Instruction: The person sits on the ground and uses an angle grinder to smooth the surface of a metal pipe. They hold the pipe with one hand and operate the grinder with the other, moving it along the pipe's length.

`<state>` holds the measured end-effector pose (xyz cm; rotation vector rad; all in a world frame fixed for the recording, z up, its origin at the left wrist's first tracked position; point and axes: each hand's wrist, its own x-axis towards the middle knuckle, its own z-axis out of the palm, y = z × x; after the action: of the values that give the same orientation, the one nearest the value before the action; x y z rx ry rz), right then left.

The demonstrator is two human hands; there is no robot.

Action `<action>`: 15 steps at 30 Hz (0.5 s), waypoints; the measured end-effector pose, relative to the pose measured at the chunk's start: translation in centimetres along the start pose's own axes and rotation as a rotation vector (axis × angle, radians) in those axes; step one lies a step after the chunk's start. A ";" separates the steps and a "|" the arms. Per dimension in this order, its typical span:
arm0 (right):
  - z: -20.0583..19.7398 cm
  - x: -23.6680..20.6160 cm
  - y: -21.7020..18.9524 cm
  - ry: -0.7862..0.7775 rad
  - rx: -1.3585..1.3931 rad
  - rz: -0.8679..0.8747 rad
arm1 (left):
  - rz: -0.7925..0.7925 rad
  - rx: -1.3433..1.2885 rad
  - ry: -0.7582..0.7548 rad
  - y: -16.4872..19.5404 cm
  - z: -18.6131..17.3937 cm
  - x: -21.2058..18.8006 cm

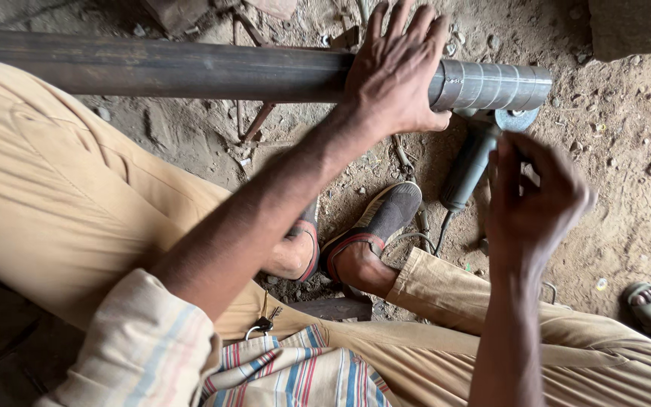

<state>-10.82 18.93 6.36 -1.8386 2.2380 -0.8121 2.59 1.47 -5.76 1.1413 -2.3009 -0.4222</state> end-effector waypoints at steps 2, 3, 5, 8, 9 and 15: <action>-0.5 -3.1 -0.1 0.033 0.008 0.159 | -0.036 0.008 -0.347 -0.9 -1.3 0.5; -0.9 -4.3 0.1 0.043 0.019 0.160 | -0.057 0.011 -0.520 -1.5 -1.9 0.5; -0.4 -6.6 0.5 0.062 0.048 0.166 | -0.033 0.072 -0.579 -3.0 -3.2 -0.1; 0.6 -9.3 1.0 0.075 0.114 0.206 | 0.026 0.072 -0.492 -4.0 -3.6 -0.1; 0.9 -10.0 1.1 0.074 0.096 0.196 | 0.052 0.053 -0.433 -4.1 -3.5 -0.1; 1.7 -11.0 1.7 0.060 0.218 0.330 | 0.060 0.120 -0.044 -3.2 -2.5 -3.3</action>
<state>-8.90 28.90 1.61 -1.3216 2.2954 -1.0084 7.74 2.09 -6.37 1.1270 -2.4199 -0.2928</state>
